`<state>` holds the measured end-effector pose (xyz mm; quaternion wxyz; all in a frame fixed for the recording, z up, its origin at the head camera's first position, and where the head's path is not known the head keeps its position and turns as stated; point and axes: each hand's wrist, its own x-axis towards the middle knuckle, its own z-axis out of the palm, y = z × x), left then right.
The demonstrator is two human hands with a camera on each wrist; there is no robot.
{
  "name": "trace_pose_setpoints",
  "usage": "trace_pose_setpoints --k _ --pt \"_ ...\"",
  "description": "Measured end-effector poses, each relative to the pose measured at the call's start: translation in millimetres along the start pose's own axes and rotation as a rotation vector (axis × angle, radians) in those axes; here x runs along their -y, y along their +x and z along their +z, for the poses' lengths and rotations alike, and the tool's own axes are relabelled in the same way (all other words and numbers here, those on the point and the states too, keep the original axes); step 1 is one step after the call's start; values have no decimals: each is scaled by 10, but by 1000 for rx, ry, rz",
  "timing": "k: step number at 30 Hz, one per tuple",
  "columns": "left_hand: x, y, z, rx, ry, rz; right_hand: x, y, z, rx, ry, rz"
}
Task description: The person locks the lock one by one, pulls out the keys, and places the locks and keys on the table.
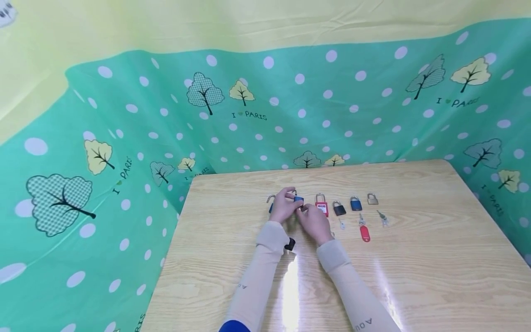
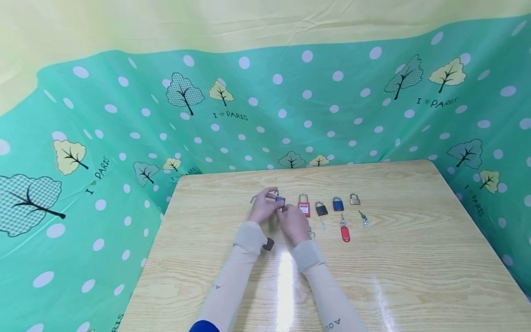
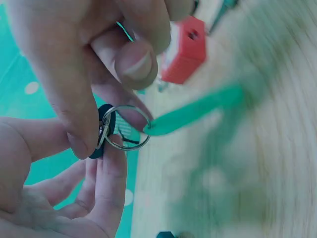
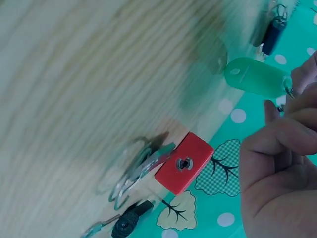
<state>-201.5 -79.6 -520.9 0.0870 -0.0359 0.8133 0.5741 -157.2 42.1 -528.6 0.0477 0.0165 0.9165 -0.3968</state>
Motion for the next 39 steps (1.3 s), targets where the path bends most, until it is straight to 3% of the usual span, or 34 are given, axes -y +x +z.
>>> trace_pose_setpoints --k 5,15,22,31,39 --pt "-63 -42 -11 34 -113 -25 -25 7 -28 12 205 25" --pt "-41 -42 -59 30 -77 4 -49 -24 -59 27 509 107" --pt "20 -11 -76 27 -89 9 -37 -81 -64 55 582 152" --pt "8 0 -95 67 -206 21 -38 -139 -51 88 626 134" --pt "-45 -19 -135 114 -329 -10 -26 -149 -67 87 710 126"
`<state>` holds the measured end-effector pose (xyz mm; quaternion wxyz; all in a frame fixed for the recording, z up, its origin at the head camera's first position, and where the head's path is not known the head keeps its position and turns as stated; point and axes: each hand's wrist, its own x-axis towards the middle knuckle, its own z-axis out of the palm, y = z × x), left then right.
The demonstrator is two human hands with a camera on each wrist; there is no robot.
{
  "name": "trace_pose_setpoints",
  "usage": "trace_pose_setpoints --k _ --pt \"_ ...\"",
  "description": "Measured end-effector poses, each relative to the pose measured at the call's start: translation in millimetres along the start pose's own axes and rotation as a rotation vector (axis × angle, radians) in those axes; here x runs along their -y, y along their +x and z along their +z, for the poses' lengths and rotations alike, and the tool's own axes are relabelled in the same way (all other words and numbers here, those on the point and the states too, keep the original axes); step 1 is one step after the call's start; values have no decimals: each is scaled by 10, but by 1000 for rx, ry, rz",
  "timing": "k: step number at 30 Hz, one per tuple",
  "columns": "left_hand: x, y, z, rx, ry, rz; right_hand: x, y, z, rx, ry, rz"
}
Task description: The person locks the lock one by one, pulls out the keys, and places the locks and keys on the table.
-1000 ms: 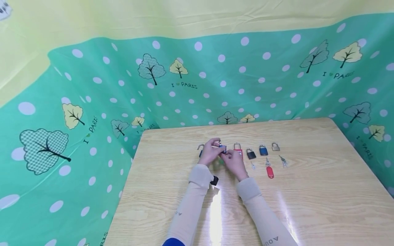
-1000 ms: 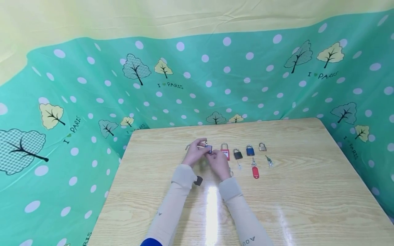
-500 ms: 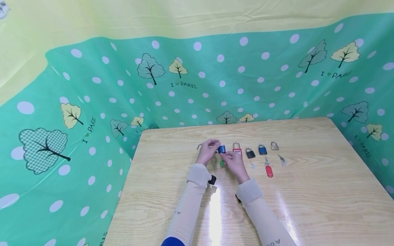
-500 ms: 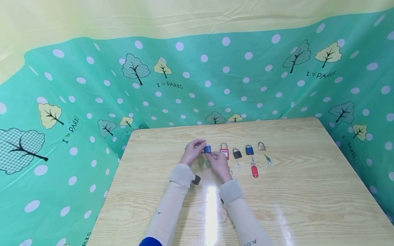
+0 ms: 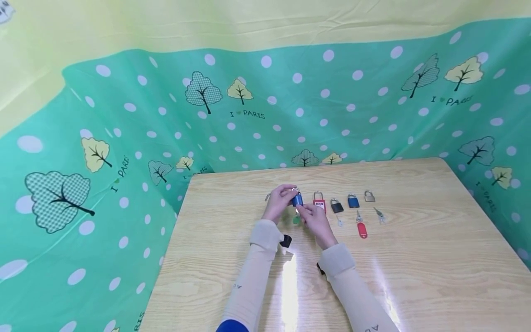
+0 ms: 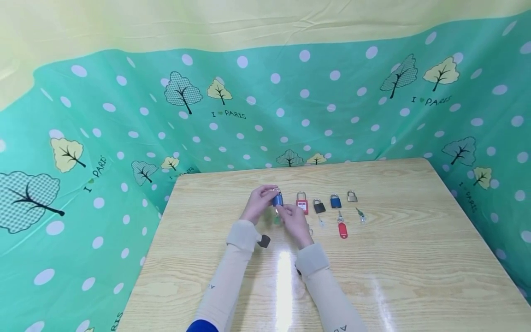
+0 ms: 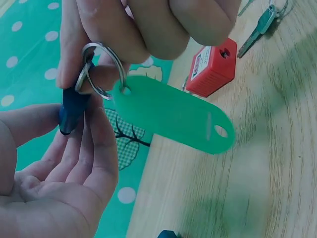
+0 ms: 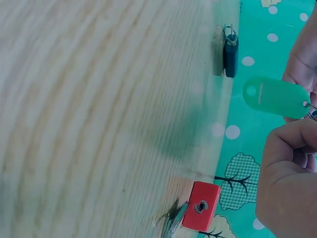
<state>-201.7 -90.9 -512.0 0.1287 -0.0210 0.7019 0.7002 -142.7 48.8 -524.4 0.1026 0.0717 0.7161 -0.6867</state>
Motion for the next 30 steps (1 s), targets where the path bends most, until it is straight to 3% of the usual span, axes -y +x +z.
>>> trace_pose_setpoints --k 10,16,24,30 --pt "14 10 -85 65 57 75 -30 -11 -9 8 94 -3" --pt "20 7 -105 79 30 86 -59 -16 1 -10 99 -14" --pt "34 8 -68 -2 80 125 -37 -30 0 44 183 24" --pt "27 26 -48 -45 115 170 -11 -63 -4 23 199 23"
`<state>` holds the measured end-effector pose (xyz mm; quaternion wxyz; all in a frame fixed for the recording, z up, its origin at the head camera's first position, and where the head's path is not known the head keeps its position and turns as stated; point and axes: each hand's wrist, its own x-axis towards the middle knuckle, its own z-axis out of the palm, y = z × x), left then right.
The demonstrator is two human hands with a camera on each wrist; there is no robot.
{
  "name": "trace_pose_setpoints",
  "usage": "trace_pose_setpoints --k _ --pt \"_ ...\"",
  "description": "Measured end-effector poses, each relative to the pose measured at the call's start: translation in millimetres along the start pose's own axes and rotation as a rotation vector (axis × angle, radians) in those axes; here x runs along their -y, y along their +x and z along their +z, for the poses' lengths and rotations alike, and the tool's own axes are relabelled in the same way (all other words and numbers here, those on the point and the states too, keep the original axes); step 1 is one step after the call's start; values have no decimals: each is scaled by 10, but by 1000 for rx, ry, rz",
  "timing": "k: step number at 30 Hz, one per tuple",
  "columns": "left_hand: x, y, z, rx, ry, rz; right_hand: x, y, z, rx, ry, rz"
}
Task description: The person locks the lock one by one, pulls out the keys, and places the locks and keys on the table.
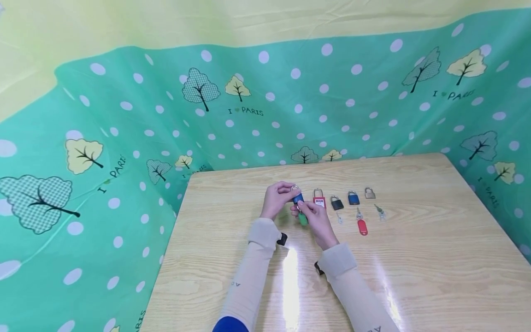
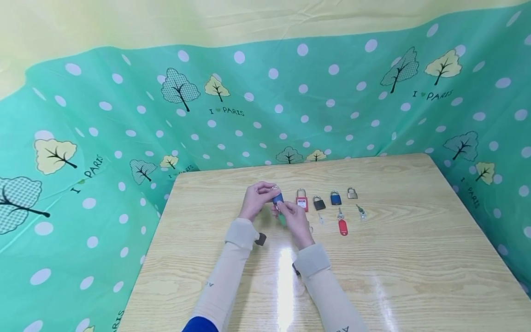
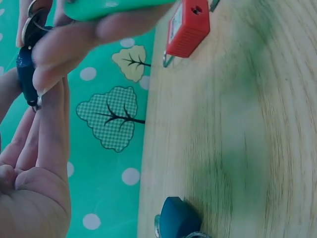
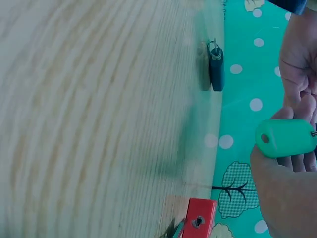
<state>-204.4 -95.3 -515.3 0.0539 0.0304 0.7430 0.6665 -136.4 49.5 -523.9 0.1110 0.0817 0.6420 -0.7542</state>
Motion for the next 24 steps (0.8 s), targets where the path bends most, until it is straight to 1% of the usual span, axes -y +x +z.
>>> trace_pose_setpoints --k 4,6,9,11,13,15,18,20,23,24 --pt "-4 10 6 0 54 12 4 0 10 -13 10 10" --pt "-1 7 4 6 115 18 1 1 21 -21 6 14" --pt "6 -5 3 32 211 34 -10 -1 43 -34 -1 17" --pt "17 -14 10 50 281 55 -16 -1 60 -49 -3 31" --pt "29 -23 32 61 322 83 -15 -5 78 -63 -3 38" --pt "45 -33 64 46 354 115 -1 -14 98 -78 14 46" --pt "74 -49 118 -13 368 165 32 -29 129 -93 59 48" --pt "95 -62 154 -57 356 202 50 -40 149 -108 76 54" --pt "116 -83 206 -98 336 255 57 -53 171 -139 75 56" --pt "117 -85 223 -108 323 263 58 -54 174 -152 74 58"
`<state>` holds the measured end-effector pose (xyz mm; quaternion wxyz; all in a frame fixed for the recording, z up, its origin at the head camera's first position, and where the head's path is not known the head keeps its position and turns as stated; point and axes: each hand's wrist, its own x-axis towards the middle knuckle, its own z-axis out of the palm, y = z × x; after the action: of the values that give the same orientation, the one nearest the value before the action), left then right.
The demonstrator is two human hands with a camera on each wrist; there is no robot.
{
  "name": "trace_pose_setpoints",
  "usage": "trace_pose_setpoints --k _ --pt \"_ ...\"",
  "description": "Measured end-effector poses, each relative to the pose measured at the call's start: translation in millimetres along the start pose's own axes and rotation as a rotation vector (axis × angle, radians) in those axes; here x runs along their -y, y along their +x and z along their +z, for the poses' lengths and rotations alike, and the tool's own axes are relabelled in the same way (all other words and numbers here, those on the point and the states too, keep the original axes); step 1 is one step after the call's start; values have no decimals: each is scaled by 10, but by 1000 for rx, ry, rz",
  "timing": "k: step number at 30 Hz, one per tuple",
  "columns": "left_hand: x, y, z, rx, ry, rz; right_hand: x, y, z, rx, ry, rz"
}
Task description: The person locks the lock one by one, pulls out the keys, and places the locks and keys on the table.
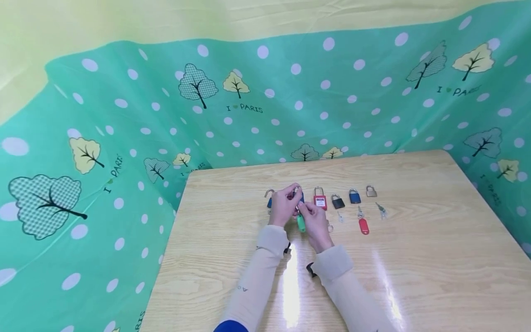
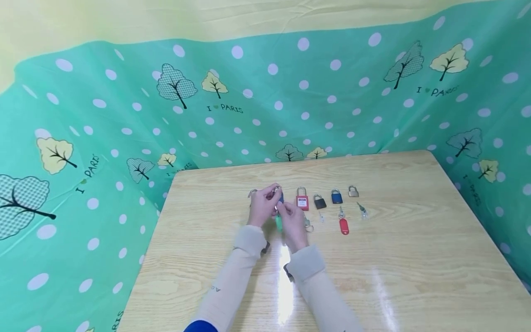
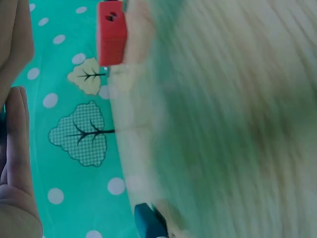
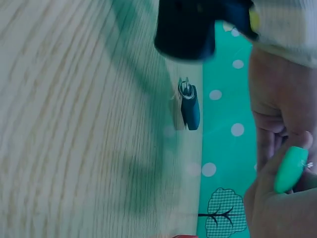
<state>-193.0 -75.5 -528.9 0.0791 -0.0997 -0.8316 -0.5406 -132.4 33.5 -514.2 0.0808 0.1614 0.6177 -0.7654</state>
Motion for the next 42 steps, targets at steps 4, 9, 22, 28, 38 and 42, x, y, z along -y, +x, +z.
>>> trace_pose_setpoints --k 4,9,22,28,38,42 --pt "-17 -10 42 -27 -51 -1 0 -30 16 -39 -14 -22" --pt "20 -28 30 -14 -142 -41 -30 -16 25 -32 -1 -52" --pt "44 -20 -82 146 -235 -151 -34 7 -69 -5 17 -76" --pt "-17 -9 -52 76 -223 -82 19 6 -68 -3 -5 -110" --pt "-86 -15 -99 65 -158 -95 29 -2 -75 -25 -103 -153" --pt "-99 -29 -110 68 -188 -101 47 -27 -85 -14 -105 -167"
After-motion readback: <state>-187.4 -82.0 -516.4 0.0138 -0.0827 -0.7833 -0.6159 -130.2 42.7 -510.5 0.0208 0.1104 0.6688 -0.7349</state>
